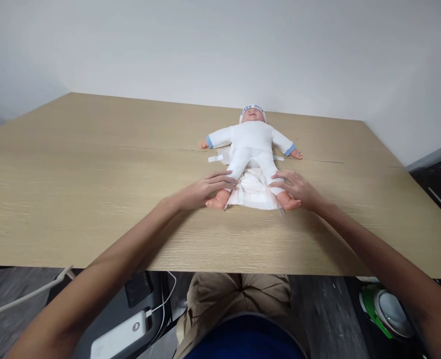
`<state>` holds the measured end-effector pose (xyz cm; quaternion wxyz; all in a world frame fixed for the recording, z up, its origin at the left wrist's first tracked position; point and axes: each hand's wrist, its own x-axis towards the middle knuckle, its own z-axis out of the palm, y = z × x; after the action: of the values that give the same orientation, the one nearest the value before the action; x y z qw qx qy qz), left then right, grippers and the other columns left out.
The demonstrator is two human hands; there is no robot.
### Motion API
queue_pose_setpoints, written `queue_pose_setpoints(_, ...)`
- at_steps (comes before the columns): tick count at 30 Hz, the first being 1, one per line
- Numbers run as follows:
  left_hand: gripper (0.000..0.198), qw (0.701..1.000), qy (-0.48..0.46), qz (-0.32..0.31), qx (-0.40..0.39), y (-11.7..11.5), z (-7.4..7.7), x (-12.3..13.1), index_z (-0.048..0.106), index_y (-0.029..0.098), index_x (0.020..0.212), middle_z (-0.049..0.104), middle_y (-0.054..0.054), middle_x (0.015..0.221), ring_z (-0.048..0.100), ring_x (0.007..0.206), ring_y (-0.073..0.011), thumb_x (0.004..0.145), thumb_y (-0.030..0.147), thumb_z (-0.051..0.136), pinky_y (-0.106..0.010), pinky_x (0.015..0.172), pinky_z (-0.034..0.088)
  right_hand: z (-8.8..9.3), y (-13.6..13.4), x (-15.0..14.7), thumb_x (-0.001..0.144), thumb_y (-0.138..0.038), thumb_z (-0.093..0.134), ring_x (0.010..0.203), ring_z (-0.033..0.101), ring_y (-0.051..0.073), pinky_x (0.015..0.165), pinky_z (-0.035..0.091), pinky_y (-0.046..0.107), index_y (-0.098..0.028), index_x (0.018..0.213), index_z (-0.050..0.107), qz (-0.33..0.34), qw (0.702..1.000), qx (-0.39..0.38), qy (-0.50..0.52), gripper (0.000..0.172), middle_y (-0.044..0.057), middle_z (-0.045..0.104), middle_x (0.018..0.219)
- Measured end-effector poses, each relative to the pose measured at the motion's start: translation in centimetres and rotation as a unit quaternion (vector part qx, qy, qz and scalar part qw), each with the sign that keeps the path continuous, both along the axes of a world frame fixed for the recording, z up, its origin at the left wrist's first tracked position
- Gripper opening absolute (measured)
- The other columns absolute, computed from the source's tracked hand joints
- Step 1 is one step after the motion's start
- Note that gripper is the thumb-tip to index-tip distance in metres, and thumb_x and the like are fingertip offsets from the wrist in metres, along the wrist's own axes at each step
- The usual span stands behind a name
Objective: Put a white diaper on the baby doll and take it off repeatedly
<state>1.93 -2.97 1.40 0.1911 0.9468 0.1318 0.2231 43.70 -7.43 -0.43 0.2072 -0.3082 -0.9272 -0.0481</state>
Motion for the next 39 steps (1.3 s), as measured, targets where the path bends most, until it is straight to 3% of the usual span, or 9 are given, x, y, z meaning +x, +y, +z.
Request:
queue_pose_setpoints(11, 0.054, 0.995, 0.048, 0.013, -0.092, 0.1, 1.4, -0.1, 0.069, 0.032, 0.151, 0.069, -0.007, 0.159, 0.048, 0.163, -0.0312, 0.106, 0.01, 0.05, -0.062, 0.132, 0.046, 3.0, 0.7, 0.5, 0.095, 0.002, 0.049, 0.144, 0.065, 0.028, 0.121, 0.055, 0.054, -0.032, 0.136, 0.076, 0.011, 0.998, -0.032, -0.056, 0.059, 0.007, 0.072, 0.149)
queue_pose_setpoints(15, 0.039, 0.99, 0.056, 0.07, -0.111, -1.3, 2.0, 0.8, 0.068, 0.028, 0.147, 0.071, -0.011, 0.152, 0.048, 0.161, -0.0383, 0.11, 0.038, 0.062, -0.062, 0.129, 0.046, 2.8, 1.0, 0.7, 0.098, 0.001, 0.052, 0.143, 0.067, 0.028, 0.121, 0.056, 0.055, -0.032, 0.131, 0.079, 0.009, 0.997, -0.054, -0.051, 0.054, 0.006, 0.074, 0.149)
queue_pose_setpoints(19, 0.067, 0.988, 0.046, 0.127, -0.072, -2.9, 1.1, 2.2, 0.061, 0.025, 0.146, 0.068, -0.015, 0.151, 0.046, 0.158, -0.0438, 0.094, 0.061, 0.084, -0.061, 0.126, 0.048, 3.1, 0.6, 1.2, 0.104, -0.005, 0.054, 0.146, 0.065, 0.027, 0.122, 0.055, 0.054, -0.034, 0.143, 0.074, 0.017, 0.993, -0.107, -0.046, 0.052, 0.005, 0.068, 0.159)
queue_pose_setpoints(24, 0.038, 0.986, 0.036, 0.161, -0.033, -3.6, 0.0, 3.3, 0.06, 0.024, 0.133, 0.068, -0.014, 0.146, 0.047, 0.155, -0.0416, 0.098, 0.029, 0.074, -0.061, 0.121, 0.05, 4.6, -2.9, -1.1, 0.11, -0.034, 0.062, 0.146, 0.065, 0.035, 0.119, 0.056, 0.059, -0.031, 0.152, 0.068, -0.06, 0.99, -0.128, -0.026, 0.043, 0.009, 0.068, 0.16)
queue_pose_setpoints(27, 0.025, 0.984, 0.025, 0.173, -0.034, -3.6, 0.2, 3.5, 0.064, 0.024, 0.124, 0.071, -0.012, 0.141, 0.053, 0.144, -0.0382, 0.1, 0.019, 0.065, -0.059, 0.116, 0.052, 4.1, -5.6, -3.9, 0.105, -0.057, 0.068, 0.149, 0.06, 0.043, 0.116, 0.054, 0.064, -0.023, 0.168, 0.051, -0.109, 0.99, -0.092, -0.012, 0.073, 0.018, 0.063, 0.164)
queue_pose_setpoints(29, 0.019, 0.982, 0.015, 0.182, -0.044, -3.4, 0.5, 3.6, 0.067, 0.024, 0.121, 0.074, -0.01, 0.134, 0.058, 0.132, -0.0354, 0.103, 0.02, 0.062, -0.056, 0.111, 0.053, 3.2, -6.6, -5.4, 0.105, -0.054, 0.069, 0.149, 0.059, 0.044, 0.114, 0.053, 0.063, -0.023, 0.17, 0.046, -0.131, 0.99, -0.059, -0.01, 0.076, 0.02, 0.062, 0.164)
queue_pose_setpoints(34, 0.018, 0.965, -0.032, 0.238, -0.102, -2.2, 1.1, 3.9, 0.073, 0.024, 0.114, 0.078, -0.008, 0.11, 0.063, 0.113, -0.0314, 0.106, 0.036, 0.061, -0.046, 0.098, 0.054, 1.8, -5.3, -6.4, 0.105, -0.017, 0.057, 0.118, 0.07, 0.039, 0.095, 0.055, 0.052, -0.024, 0.14, 0.07, -0.213, 0.976, -0.036, 0.016, 0.037, 0.017, 0.079, 0.131)
queue_pose_setpoints(37, 0.034, 0.946, -0.087, 0.268, -0.163, -0.4, 1.8, 4.6, 0.073, 0.022, 0.11, 0.078, -0.007, 0.109, 0.067, 0.103, -0.0272, 0.107, 0.053, 0.06, -0.04, 0.094, 0.054, 2.5, -2.5, -6.2, 0.112, -0.025, 0.046, 0.091, 0.07, 0.033, 0.081, 0.053, 0.044, -0.023, 0.119, 0.073, -0.243, 0.965, -0.058, 0.079, 0.028, 0.013, 0.078, 0.098)
queue_pose_setpoints(39, 0.042, 0.934, -0.127, 0.273, -0.192, 1.3, 2.5, 5.3, 0.073, 0.021, 0.106, 0.078, -0.006, 0.106, 0.068, 0.099, -0.0248, 0.106, 0.061, 0.059, -0.036, 0.092, 0.053, 3.4, -0.2, -6.2, 0.116, -0.036, 0.04, 0.088, 0.069, 0.031, 0.08, 0.053, 0.041, -0.024, 0.11, 0.072, -0.241, 0.958, -0.067, 0.141, 0.034, 0.011, 0.075, 0.095)
